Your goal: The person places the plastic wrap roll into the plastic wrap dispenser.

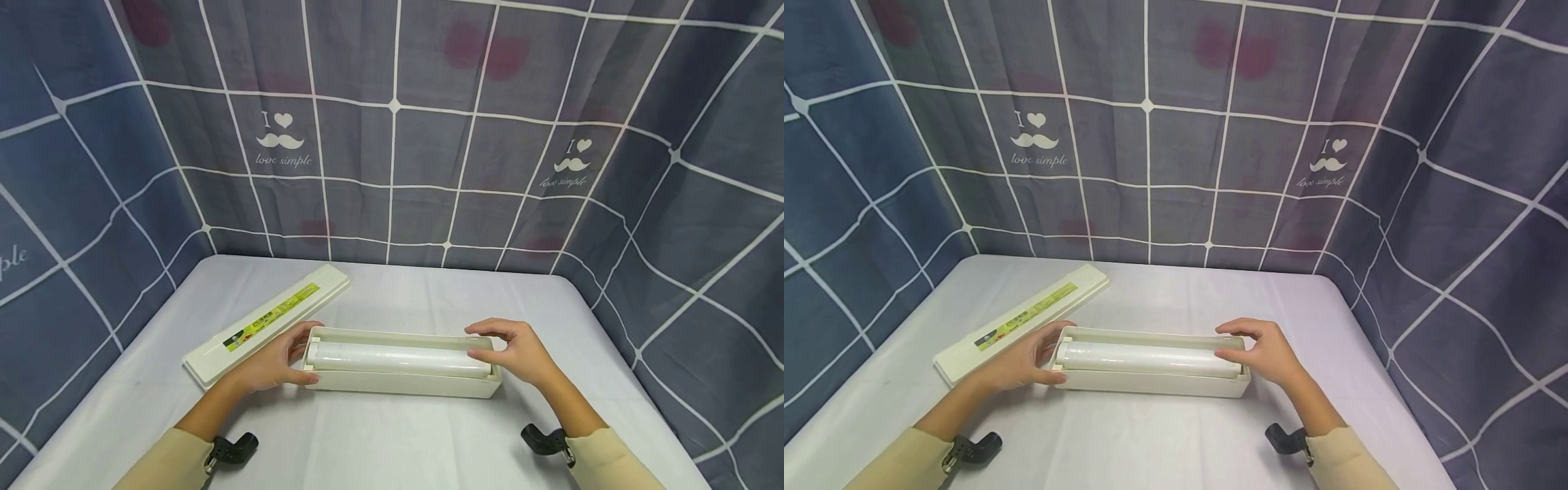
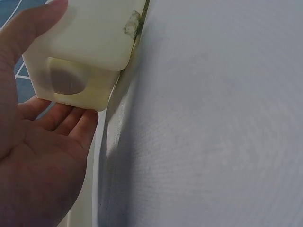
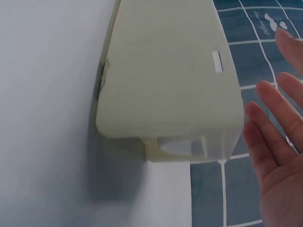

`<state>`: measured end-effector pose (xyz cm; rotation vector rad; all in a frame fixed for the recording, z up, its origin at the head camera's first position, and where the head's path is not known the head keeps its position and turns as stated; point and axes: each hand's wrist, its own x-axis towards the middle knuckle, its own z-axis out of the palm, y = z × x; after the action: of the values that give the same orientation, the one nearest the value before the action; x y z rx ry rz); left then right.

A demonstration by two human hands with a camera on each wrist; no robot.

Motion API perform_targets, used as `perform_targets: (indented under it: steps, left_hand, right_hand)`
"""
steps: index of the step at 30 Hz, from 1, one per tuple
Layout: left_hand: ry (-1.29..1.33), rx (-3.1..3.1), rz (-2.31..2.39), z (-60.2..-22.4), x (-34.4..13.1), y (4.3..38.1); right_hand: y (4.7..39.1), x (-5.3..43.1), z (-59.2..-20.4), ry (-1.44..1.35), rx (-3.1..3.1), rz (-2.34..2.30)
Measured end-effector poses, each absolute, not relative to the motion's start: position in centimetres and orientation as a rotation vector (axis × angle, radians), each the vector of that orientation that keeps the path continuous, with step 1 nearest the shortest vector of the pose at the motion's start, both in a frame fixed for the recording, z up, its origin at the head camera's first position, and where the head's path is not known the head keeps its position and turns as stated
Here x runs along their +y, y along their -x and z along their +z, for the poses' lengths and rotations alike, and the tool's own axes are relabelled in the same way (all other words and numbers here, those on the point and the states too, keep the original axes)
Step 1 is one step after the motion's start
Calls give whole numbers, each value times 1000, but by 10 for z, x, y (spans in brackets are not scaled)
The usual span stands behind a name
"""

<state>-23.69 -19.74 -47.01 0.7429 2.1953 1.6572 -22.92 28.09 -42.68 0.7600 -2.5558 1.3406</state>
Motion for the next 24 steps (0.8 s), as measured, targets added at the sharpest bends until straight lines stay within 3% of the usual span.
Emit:
perform_targets:
  steps: [24]
  left_hand:
    - [-728,2243,1623,-472,-197,236]
  right_hand:
    - [227,312,-458,-864,-2376,1722]
